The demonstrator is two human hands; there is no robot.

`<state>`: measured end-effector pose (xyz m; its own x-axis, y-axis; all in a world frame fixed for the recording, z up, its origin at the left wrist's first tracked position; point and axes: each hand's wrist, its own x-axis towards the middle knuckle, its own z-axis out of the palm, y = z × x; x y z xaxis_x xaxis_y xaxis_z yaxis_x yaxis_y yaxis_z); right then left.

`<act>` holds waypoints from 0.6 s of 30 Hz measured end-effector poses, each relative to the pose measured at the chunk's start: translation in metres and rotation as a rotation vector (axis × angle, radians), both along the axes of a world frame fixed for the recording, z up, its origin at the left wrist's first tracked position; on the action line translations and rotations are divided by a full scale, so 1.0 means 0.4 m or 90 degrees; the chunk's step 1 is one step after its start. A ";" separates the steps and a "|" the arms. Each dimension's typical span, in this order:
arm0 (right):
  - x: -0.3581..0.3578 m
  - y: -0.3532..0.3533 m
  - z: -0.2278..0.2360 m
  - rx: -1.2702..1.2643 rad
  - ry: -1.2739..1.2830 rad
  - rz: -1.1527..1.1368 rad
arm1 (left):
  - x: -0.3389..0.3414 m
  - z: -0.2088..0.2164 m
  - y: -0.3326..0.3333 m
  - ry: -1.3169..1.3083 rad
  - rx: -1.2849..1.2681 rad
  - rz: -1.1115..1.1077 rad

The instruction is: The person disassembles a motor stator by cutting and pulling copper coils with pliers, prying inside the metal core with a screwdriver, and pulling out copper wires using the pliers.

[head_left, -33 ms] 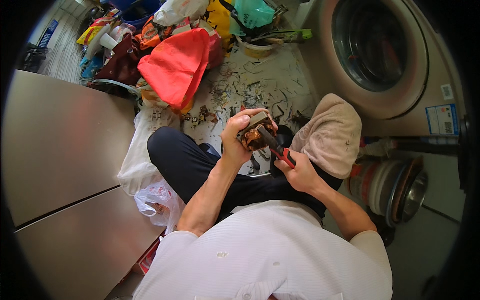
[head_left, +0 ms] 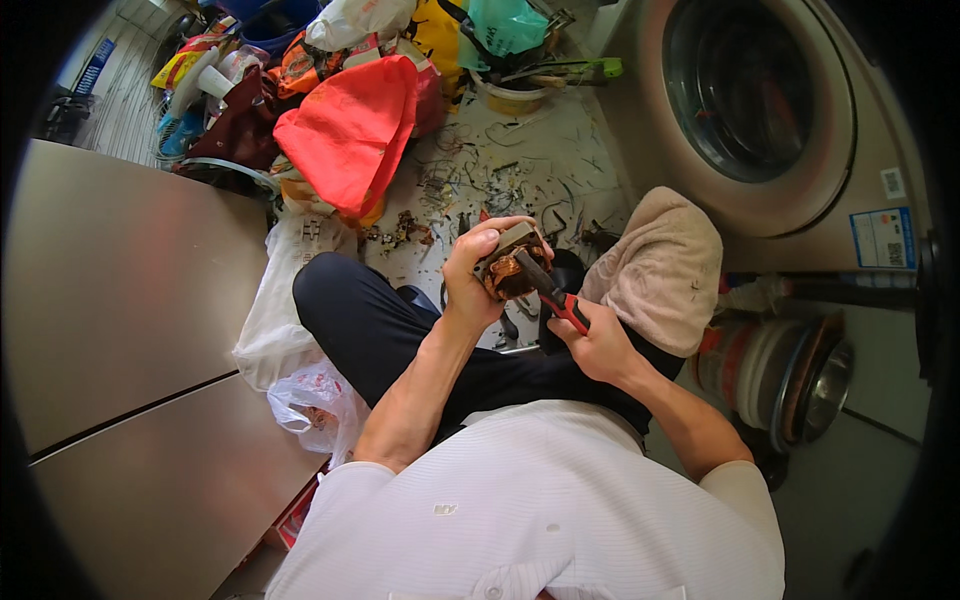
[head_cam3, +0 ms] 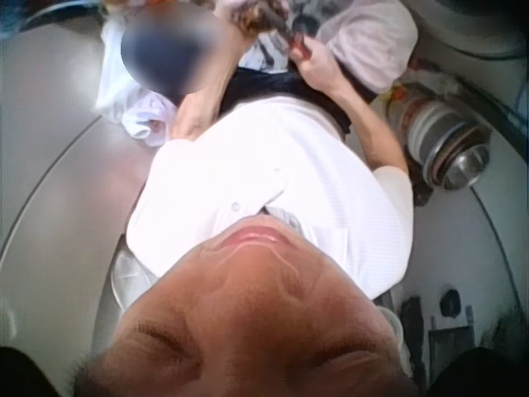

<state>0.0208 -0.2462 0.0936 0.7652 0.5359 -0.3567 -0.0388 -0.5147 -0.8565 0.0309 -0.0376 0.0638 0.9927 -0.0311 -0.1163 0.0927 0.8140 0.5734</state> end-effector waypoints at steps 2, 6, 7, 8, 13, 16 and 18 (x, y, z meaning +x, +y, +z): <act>-0.004 0.003 -0.034 -0.012 -0.033 -0.014 | -0.001 -0.017 -0.008 0.020 -0.004 0.016; -0.006 0.028 -0.110 -0.039 -0.115 -0.060 | 0.016 -0.107 -0.004 0.086 0.027 0.062; -0.008 0.031 -0.126 -0.046 -0.125 -0.070 | 0.018 -0.115 -0.005 0.112 0.036 0.071; -0.007 0.033 -0.141 -0.049 -0.126 -0.070 | 0.022 -0.122 -0.007 0.137 0.044 0.080; 0.012 0.045 -0.201 -0.051 -0.209 -0.106 | 0.053 -0.171 -0.004 0.143 0.043 0.093; 0.022 0.049 -0.226 -0.080 -0.190 -0.115 | 0.068 -0.200 -0.006 0.179 0.045 0.104; 0.026 0.042 -0.235 -0.109 -0.183 -0.112 | 0.069 -0.210 -0.015 0.199 0.021 0.102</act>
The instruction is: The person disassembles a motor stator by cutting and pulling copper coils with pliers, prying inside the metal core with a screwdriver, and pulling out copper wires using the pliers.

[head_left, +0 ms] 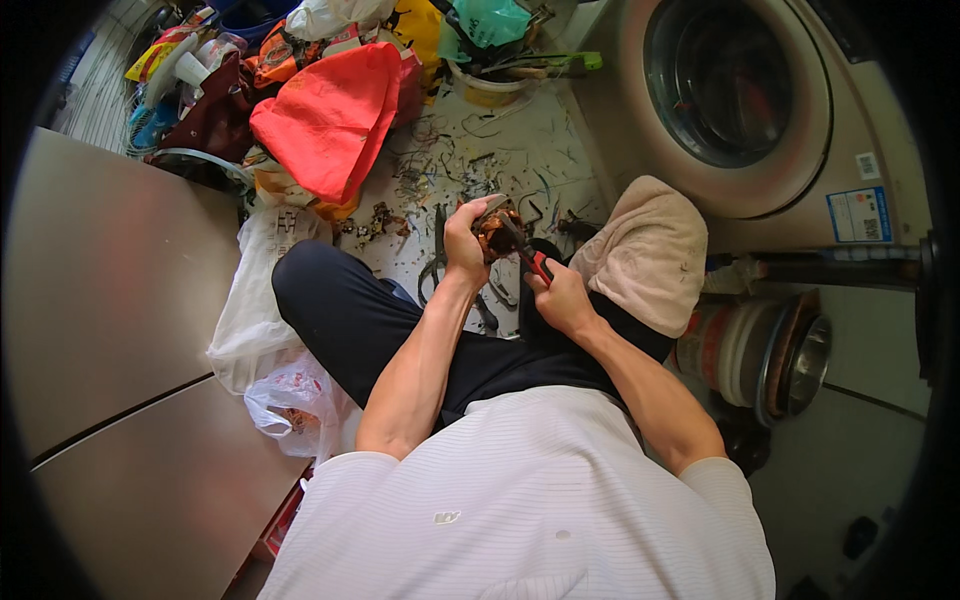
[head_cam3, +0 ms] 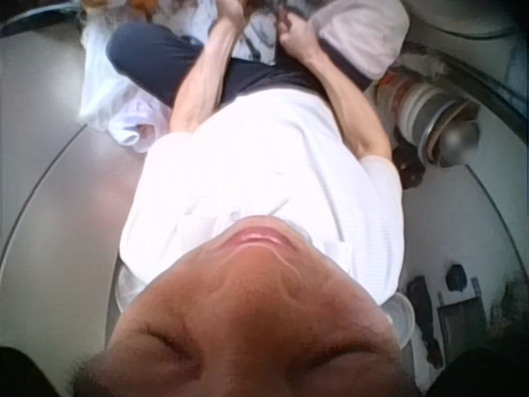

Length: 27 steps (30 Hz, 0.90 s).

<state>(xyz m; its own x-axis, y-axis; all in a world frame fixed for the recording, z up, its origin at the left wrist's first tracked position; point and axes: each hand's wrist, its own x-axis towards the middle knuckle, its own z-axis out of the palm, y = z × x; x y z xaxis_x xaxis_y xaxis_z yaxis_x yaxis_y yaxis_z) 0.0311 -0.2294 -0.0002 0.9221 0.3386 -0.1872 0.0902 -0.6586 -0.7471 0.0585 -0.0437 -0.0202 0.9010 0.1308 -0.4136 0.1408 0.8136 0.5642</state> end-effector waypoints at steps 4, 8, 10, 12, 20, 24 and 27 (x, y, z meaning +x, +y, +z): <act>0.016 0.005 -0.024 -0.041 -0.041 0.037 | 0.006 -0.037 -0.002 0.029 -0.008 0.046; 0.056 0.026 -0.059 -0.108 -0.066 0.064 | 0.025 -0.074 0.014 0.085 -0.027 0.080; 0.049 0.027 -0.072 -0.133 -0.050 0.048 | 0.023 -0.099 0.004 0.125 -0.034 0.099; 0.060 0.029 -0.087 -0.198 -0.019 0.051 | 0.029 -0.124 0.002 0.156 -0.039 0.121; 0.077 0.057 -0.147 -0.262 0.047 0.059 | 0.034 -0.175 0.010 0.291 -0.037 0.166; 0.054 0.088 -0.111 -0.217 0.073 0.045 | 0.015 -0.141 0.044 0.218 -0.008 0.074; 0.067 0.059 -0.102 -0.175 0.078 0.060 | 0.022 -0.116 0.035 0.174 -0.022 0.028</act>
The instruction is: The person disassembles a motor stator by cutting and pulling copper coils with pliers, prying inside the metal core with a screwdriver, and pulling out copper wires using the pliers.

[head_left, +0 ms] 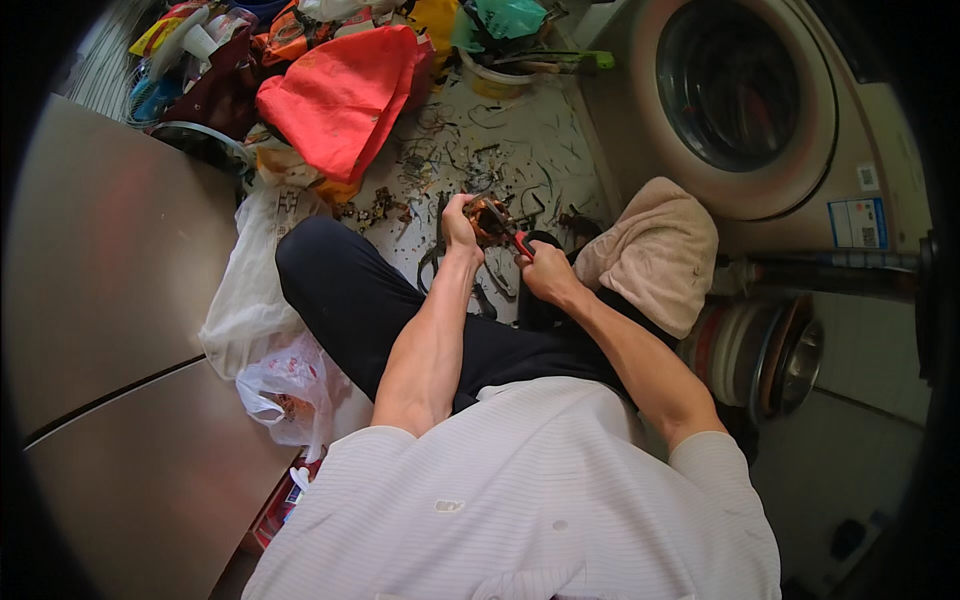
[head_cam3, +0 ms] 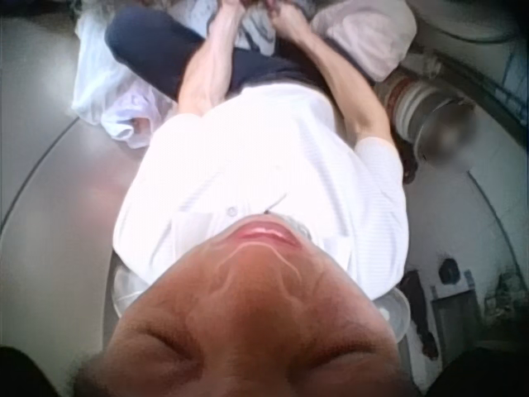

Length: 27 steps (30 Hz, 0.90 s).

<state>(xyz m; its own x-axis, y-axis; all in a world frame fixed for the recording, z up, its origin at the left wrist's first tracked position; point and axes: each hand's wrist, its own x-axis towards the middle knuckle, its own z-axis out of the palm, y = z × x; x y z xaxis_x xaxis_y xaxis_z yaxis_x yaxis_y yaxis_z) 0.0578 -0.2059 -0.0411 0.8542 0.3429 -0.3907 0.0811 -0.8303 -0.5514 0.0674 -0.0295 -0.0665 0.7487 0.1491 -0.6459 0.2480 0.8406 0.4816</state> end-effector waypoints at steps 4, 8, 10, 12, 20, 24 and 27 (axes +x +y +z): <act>0.016 -0.014 0.108 0.084 0.172 0.045 | -0.007 0.042 0.007 -0.055 -0.068 -0.026; 0.018 -0.034 0.178 0.133 0.280 -0.007 | -0.010 0.071 0.015 -0.110 -0.081 -0.036; 0.027 -0.036 0.208 0.190 0.362 -0.025 | -0.002 0.072 0.016 -0.190 -0.103 -0.040; 0.022 -0.039 0.217 0.171 0.335 -0.014 | -0.004 0.084 0.012 -0.217 -0.092 -0.057; 0.013 -0.011 0.256 0.066 0.064 -0.017 | 0.000 0.162 0.041 -0.278 0.020 -0.084; 0.025 -0.017 0.239 0.081 0.067 -0.023 | -0.008 0.223 0.027 -0.231 0.090 -0.019; 0.005 0.030 0.273 0.090 0.030 0.006 | -0.025 0.209 0.016 -0.197 0.099 0.098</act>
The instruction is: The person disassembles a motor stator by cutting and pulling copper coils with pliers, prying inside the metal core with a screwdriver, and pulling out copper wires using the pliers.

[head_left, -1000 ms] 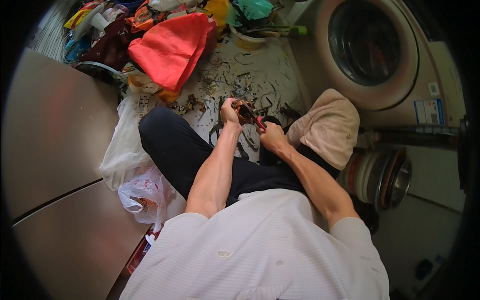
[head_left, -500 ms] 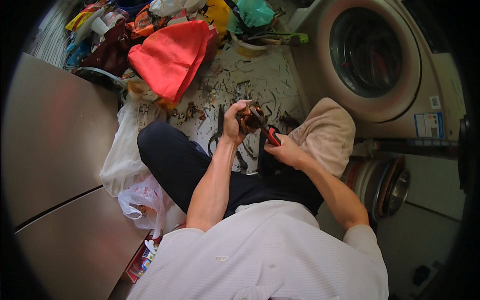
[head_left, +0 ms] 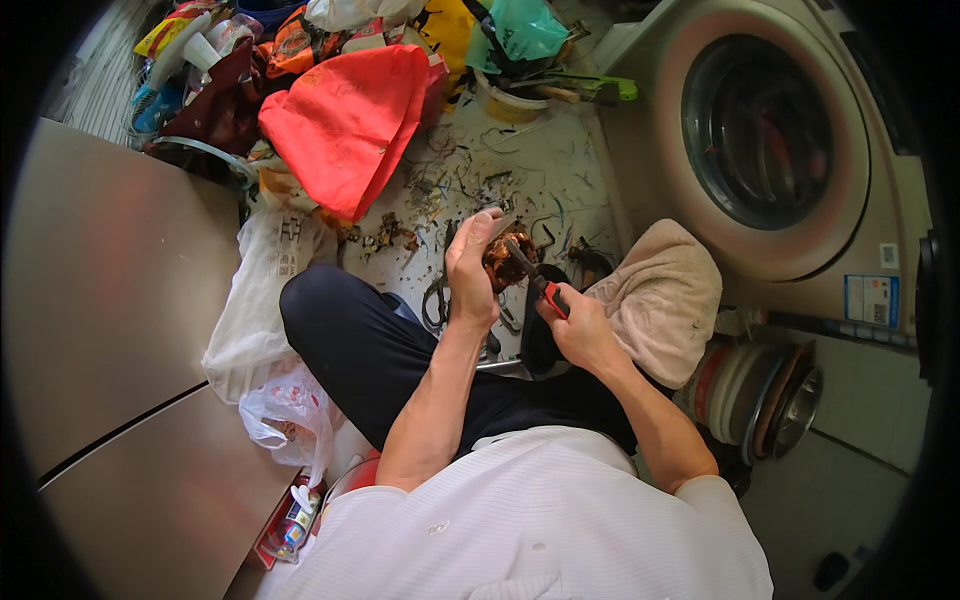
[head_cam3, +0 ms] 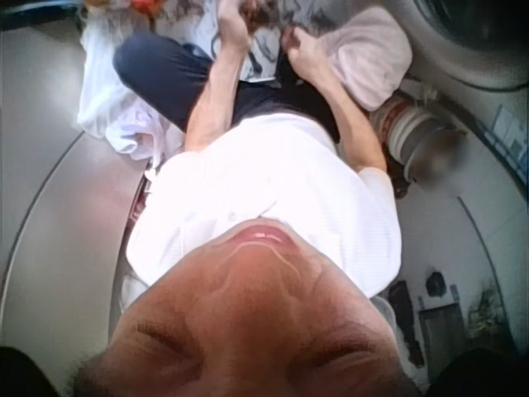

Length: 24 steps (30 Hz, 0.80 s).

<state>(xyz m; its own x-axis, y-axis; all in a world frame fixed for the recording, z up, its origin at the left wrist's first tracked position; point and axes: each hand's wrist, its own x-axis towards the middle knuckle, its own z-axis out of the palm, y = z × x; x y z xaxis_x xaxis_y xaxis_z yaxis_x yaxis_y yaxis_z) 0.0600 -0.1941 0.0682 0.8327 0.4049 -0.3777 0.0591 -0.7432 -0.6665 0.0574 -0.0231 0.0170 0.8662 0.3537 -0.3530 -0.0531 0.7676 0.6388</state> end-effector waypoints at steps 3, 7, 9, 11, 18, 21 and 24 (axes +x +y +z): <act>-0.022 0.012 -0.002 0.038 0.069 -0.024 | 0.011 -0.008 0.014 -0.023 0.059 -0.029; -0.056 0.029 0.031 0.151 0.224 -0.031 | 0.019 0.015 0.039 -0.128 0.014 -0.058; -0.061 0.045 0.048 0.257 0.424 -0.050 | 0.024 0.009 0.053 -0.195 0.003 -0.049; -0.068 0.051 0.073 0.354 0.623 -0.101 | 0.027 -0.002 0.052 -0.207 -0.041 -0.079; -0.073 0.055 0.034 0.559 0.868 -0.164 | 0.041 -0.082 0.039 -0.166 -0.190 -0.164; -0.049 0.023 0.041 0.695 0.908 -0.189 | 0.036 -0.084 0.022 -0.185 -0.270 -0.185; -0.042 0.033 0.075 0.732 0.890 -0.231 | 0.027 -0.087 -0.009 -0.195 -0.212 -0.137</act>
<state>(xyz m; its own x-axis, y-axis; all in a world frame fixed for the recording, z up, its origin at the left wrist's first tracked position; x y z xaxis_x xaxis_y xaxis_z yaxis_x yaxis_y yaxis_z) 0.0433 -0.1810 0.0982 0.2880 0.8248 -0.4865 -0.9551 0.2104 -0.2088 0.0681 -0.0265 -0.0179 0.9887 0.0672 -0.1340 -0.0184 0.9414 0.3369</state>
